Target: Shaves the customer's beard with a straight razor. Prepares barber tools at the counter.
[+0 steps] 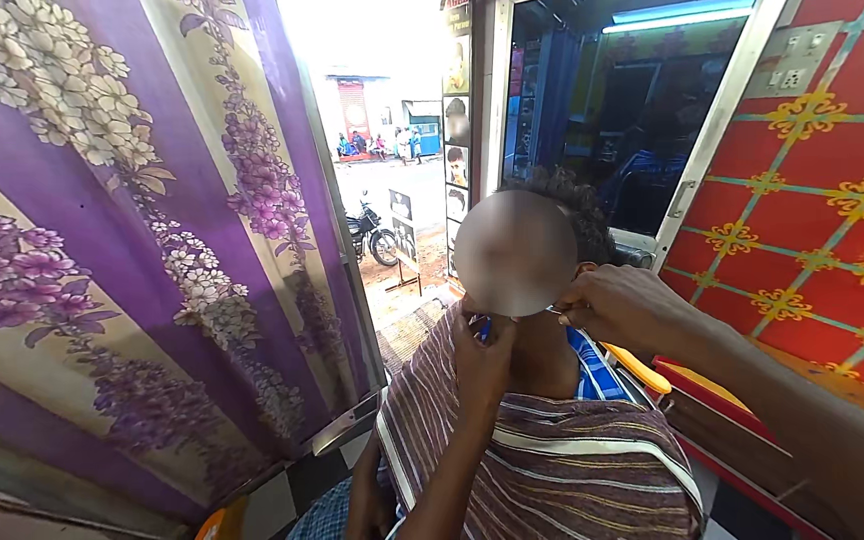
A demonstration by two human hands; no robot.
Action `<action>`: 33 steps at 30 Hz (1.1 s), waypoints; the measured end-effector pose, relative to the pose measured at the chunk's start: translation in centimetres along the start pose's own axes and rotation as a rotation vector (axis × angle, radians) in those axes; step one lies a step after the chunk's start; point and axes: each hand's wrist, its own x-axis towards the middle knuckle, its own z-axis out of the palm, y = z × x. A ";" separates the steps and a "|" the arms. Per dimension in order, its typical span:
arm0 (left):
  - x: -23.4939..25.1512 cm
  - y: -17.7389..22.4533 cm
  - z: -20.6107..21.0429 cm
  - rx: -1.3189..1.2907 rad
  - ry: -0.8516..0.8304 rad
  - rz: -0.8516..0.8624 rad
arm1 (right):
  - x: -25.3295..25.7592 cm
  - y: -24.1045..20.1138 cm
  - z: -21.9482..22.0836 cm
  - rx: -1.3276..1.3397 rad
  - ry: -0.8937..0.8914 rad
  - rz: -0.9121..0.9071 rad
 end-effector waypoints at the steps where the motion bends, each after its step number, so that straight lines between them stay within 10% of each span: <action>1: 0.0 0.0 0.0 0.001 0.000 0.000 | 0.1 0.1 -0.1 -0.006 0.011 -0.002; 23: 0.3 0.0 0.1 -0.028 -0.003 0.039 | -0.1 1.6 -0.9 0.045 0.018 0.059; 33: -3.6 -1.5 -5.3 0.029 0.165 0.132 | -12.3 6.7 9.3 1.009 0.406 -0.008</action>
